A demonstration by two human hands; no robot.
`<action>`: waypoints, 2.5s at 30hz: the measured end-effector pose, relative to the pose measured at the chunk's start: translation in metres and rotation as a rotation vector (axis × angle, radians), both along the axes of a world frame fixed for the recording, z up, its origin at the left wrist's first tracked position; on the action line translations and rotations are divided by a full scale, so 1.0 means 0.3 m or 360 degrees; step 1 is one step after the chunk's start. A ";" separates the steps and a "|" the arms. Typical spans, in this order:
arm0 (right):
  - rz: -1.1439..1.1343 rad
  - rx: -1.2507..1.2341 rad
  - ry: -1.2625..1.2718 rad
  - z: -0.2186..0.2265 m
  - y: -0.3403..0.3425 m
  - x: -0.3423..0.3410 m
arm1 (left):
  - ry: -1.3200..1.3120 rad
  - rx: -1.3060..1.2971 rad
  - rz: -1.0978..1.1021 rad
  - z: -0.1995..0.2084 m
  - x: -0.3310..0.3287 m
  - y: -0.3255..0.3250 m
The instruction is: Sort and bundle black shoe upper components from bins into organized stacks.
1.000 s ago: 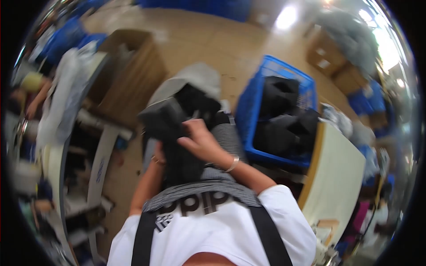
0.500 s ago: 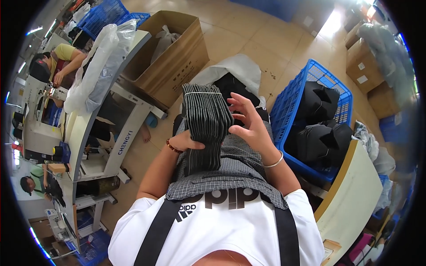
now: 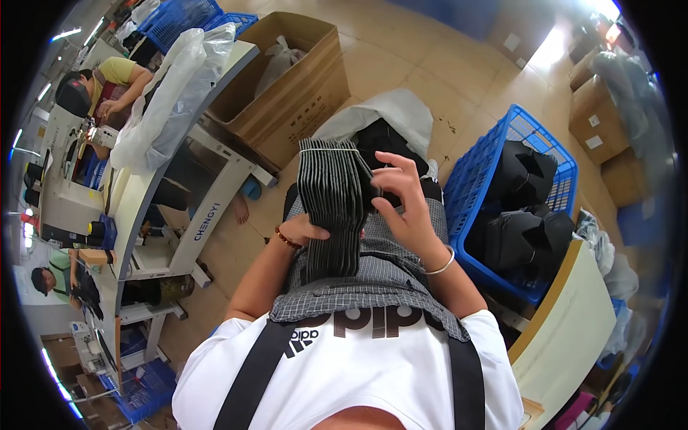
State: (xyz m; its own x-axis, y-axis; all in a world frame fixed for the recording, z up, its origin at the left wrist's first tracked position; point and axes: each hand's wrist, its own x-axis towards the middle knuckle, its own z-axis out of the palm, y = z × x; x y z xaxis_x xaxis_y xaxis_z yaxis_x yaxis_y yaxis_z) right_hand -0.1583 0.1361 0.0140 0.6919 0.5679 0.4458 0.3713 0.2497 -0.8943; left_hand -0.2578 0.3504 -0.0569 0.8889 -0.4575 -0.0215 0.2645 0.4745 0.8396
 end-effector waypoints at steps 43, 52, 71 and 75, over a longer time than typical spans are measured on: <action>-0.0180 -0.0504 -0.0422 0.128 0.037 -0.033 | 0.0066 0.0044 0.0057 -0.032 -0.046 0.002; -0.0160 -0.0485 -0.0364 0.122 0.044 -0.043 | 0.0053 -0.0023 0.0053 -0.038 -0.049 -0.001; -0.0413 -0.0495 -0.0553 0.089 0.070 -0.070 | 0.0110 0.0131 0.0036 -0.006 -0.057 -0.001; -0.0378 -0.0437 -0.0573 0.093 0.070 -0.065 | 0.0082 0.0129 0.0020 -0.020 -0.058 -0.001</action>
State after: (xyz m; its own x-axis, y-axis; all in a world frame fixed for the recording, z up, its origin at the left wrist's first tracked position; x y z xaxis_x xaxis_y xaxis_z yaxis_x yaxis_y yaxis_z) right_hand -0.1778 0.1570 0.0420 0.6462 0.5435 0.5359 0.6858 -0.1054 -0.7201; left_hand -0.2751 0.3500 -0.0628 0.8914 -0.4411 -0.1037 0.3026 0.4091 0.8608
